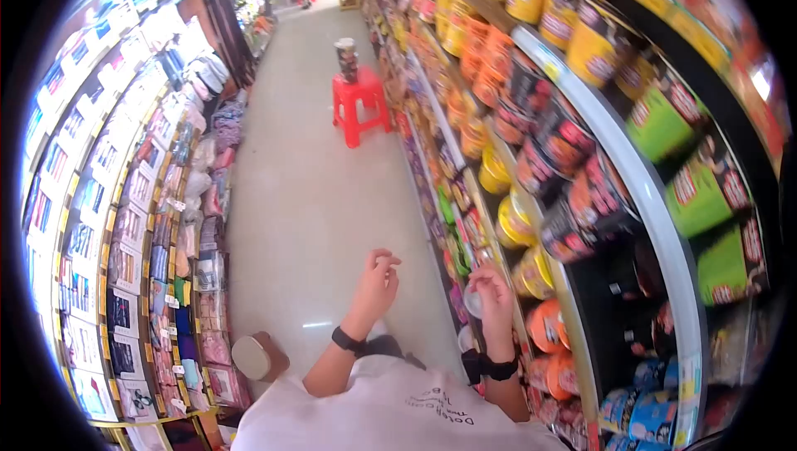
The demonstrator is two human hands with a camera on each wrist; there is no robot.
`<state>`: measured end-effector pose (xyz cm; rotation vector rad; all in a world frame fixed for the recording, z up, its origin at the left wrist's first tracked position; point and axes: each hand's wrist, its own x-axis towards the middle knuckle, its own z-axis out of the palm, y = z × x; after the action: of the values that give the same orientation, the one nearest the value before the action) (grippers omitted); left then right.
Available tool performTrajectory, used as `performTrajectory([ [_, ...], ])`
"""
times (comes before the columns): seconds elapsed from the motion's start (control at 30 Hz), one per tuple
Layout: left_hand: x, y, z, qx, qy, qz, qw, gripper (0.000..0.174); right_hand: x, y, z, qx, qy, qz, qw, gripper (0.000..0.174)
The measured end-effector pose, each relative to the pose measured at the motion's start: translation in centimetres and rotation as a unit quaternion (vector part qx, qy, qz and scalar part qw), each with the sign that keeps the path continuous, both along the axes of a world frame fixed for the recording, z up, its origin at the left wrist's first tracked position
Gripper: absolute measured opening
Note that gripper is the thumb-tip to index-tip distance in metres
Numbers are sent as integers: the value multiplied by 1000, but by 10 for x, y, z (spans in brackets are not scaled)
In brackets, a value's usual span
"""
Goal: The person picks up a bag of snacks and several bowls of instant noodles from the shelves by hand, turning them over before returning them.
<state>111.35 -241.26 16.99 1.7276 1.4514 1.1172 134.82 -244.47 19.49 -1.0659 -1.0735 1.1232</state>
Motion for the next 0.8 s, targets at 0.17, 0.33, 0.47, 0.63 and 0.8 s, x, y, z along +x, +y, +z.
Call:
performTrajectory([
  [0.17, -103, 44, -4, 69, 13, 119, 990, 21, -100, 88, 25, 73, -107, 137, 982, 11],
  [0.33, -195, 77, 23, 73, 15, 217, 973, 19, -168, 158, 46, 120, -93, 216, 964, 18],
  [0.47, -245, 96, 11, 52, 18, 265, 963, 19, -201, 211, 38, 71, -83, 243, 964, 18],
  [0.63, -260, 133, -3, 16, 47, 322, 945, 19, -219, 296, 36, -13, -37, 253, 967, 18],
  [0.8, -267, 228, -21, 17, 43, 310, 950, 18, -231, 420, 15, 12, -2, 235, 972, 19],
])
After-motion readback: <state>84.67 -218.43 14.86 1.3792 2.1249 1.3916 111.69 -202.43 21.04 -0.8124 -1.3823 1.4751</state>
